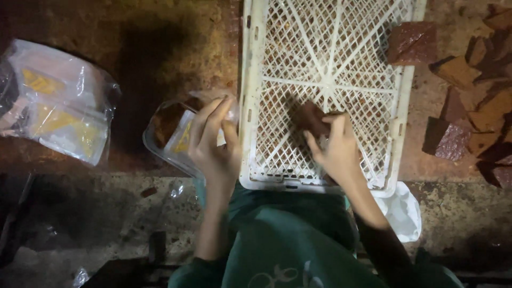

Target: The person repeatedly picks reddish-brown dried food pieces from a white plastic crate and places them into a clear plastic bag. The person handles the pieces one at a time, transferring them from the crate to the bag throughout the clip.

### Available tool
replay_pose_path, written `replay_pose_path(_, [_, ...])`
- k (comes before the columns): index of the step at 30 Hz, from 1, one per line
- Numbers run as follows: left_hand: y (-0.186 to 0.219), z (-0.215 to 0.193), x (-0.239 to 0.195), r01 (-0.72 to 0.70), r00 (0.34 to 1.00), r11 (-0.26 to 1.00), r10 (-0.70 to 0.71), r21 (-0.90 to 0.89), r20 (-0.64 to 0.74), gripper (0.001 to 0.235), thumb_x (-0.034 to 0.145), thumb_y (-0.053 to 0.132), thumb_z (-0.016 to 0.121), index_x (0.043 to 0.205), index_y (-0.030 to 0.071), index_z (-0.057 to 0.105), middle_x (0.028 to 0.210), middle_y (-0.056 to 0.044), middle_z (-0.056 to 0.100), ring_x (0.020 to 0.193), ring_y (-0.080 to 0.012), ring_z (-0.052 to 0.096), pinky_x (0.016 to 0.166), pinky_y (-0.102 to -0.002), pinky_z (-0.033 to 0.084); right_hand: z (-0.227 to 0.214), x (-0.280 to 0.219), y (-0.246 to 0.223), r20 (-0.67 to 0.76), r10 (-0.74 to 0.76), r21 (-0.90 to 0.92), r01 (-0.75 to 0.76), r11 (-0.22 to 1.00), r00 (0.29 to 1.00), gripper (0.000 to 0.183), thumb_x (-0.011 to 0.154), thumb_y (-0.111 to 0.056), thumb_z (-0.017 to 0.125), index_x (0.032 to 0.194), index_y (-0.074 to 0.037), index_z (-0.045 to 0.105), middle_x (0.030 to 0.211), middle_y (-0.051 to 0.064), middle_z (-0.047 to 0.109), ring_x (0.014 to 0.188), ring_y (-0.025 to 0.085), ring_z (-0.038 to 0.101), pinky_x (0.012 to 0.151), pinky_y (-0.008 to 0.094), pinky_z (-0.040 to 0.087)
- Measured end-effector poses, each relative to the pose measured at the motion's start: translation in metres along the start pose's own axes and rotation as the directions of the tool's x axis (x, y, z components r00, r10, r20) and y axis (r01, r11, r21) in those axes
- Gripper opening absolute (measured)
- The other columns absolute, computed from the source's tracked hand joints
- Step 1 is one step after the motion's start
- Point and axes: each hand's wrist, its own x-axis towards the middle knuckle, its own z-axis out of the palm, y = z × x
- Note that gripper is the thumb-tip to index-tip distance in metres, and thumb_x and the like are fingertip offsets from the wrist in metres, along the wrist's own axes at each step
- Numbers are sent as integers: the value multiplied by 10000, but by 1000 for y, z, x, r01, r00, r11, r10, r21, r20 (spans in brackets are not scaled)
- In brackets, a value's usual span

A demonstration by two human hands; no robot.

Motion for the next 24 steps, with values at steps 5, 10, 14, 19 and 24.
replay_pose_path(5, [15, -8, 3, 112, 972, 991, -93, -79, 215, 389, 851, -183, 684, 1177, 17, 753, 1144, -263, 727, 739, -304, 693, 628, -348, 586, -36, 16, -30, 69, 249, 353, -258, 899, 966, 412, 891, -144, 796, 1086, 86, 515, 988, 356, 663, 904, 579, 661, 737, 596, 484])
replay_pose_path(10, [36, 9, -12, 26, 985, 993, -44, 112, 168, 347, 808, 32, 821, 1127, 167, 783, 1184, 36, 745, 981, -182, 751, 835, -293, 592, -41, -4, -66, -113, 86, 600, -1, 800, 990, 382, 852, -127, 765, 1127, 41, 560, 1095, 208, 630, 1052, 373, 661, 942, 449, 514])
replay_pose_path(14, [44, 8, -8, -48, 980, 987, 17, 156, 196, 415, 889, -26, 658, 1232, 191, 747, 1243, 70, 702, 1082, -161, 731, 925, -305, 578, -48, 19, -100, -291, -191, 303, 279, 911, 937, 349, 796, 4, 863, 1072, 130, 692, 1084, 268, 720, 971, 433, 734, 811, 471, 594])
replay_pose_path(19, [52, 13, -8, -18, 978, 995, -2, 98, 208, 473, 873, -87, 646, 1271, 161, 704, 1297, 50, 668, 1170, -165, 703, 999, -282, 566, -53, 15, -108, -127, -261, 395, 290, 872, 957, 349, 805, 71, 787, 1142, 109, 702, 1141, 285, 705, 1062, 475, 702, 828, 508, 591])
replay_pose_path(24, [55, 26, -22, -55, 973, 998, 56, -9, 225, 399, 906, -37, 694, 1278, 108, 692, 1310, -7, 669, 1202, -194, 689, 1024, -297, 554, -43, 18, -77, 89, -341, 315, 299, 901, 936, 308, 868, 111, 628, 1169, 107, 690, 1127, 364, 662, 1039, 495, 683, 886, 560, 577])
